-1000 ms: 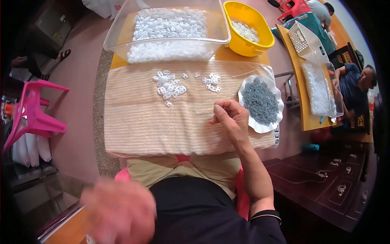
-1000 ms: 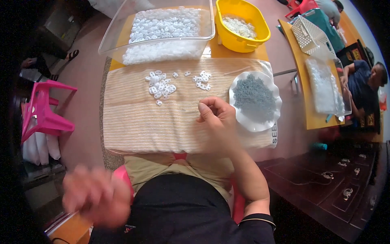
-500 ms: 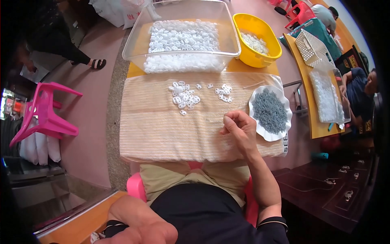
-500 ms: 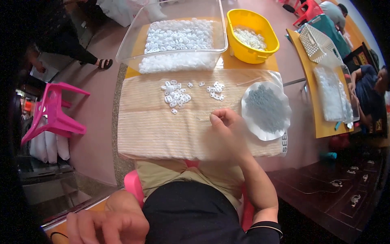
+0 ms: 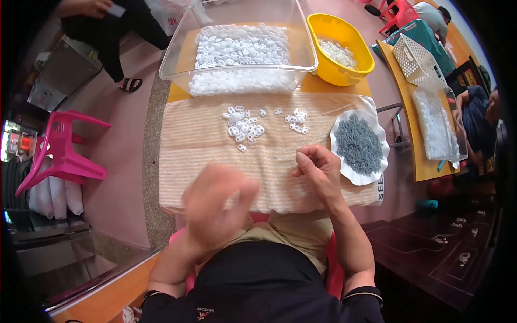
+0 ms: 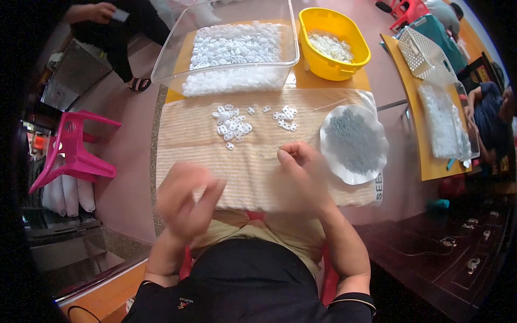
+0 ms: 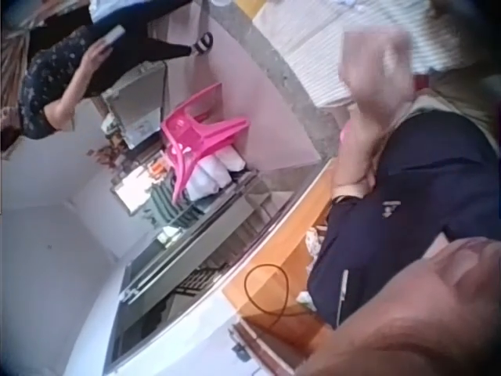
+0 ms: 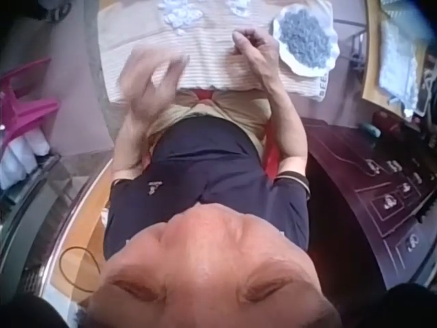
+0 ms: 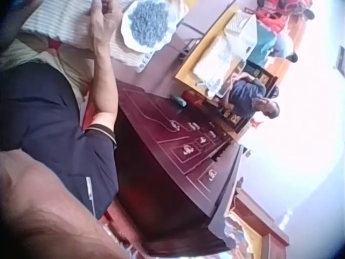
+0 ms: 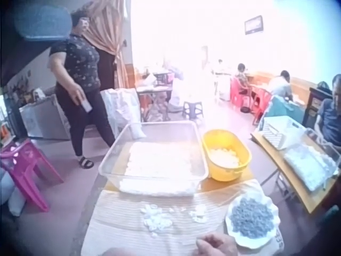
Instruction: Assembling small grey pins into white plastic connectors at a production workstation.
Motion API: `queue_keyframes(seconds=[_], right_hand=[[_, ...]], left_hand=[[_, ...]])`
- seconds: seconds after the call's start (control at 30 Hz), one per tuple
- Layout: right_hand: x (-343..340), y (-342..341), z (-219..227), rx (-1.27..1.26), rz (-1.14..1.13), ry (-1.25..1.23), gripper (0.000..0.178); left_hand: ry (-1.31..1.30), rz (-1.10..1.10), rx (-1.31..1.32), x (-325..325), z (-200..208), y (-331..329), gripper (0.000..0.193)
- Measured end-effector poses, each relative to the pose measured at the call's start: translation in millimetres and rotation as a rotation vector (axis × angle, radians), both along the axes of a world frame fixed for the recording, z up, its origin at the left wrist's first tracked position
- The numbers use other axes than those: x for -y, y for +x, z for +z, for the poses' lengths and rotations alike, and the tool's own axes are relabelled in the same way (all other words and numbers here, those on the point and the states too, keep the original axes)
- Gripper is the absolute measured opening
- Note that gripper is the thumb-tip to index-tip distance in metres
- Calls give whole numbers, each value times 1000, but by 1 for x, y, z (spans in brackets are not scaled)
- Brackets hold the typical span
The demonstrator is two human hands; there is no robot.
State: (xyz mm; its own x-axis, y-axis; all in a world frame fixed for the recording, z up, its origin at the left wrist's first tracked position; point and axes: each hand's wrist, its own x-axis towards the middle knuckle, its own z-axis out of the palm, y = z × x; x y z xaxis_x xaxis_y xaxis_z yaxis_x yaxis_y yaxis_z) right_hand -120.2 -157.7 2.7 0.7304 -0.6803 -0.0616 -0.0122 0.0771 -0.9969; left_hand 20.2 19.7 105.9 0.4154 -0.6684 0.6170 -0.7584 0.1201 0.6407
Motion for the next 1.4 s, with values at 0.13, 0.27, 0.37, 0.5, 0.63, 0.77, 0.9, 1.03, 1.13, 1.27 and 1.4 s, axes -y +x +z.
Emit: queue_keyframes(seconds=[0.13, 0.27, 0.37, 0.5, 0.63, 0.77, 0.9, 1.03, 1.13, 1.27, 1.4], right_hand=[[-2, 2, 3, 8, 15, 36, 10], [-2, 1, 8, 1, 9, 67, 11], [0, 0, 5, 3, 10, 71, 11], [1, 2, 0, 11, 26, 46, 12], [0, 2, 3, 17, 19, 63, 12], [1, 1, 0, 2, 27, 37, 11], [2, 1, -1, -9, 35, 12, 12], [2, 1, -2, 0, 41, 13, 12], [1, 1, -3, -17, 38, 13, 12], [-2, 2, -1, -57, 57, -13, 12], [-7, 5, 1, -83, 66, -11, 11]], left_hand=[[263, 13, 80, 23, -78, 54, 17], [467, -7, 225, 30, -87, 66, 16], [520, -15, 236, 34, -89, 68, 14], [595, -28, 151, 33, -87, 73, 13], [659, -62, 75, 36, -83, 77, 11], [659, -90, 80, 35, -84, 80, 12], [624, -121, 120, 34, -79, 78, 11], [650, -142, 99, 36, -79, 80, 9], [498, -154, 93, 33, -82, 74, 12], [341, -149, -502, 25, -88, 46, 16], [283, -188, -1144, 26, -86, 28, 16]])
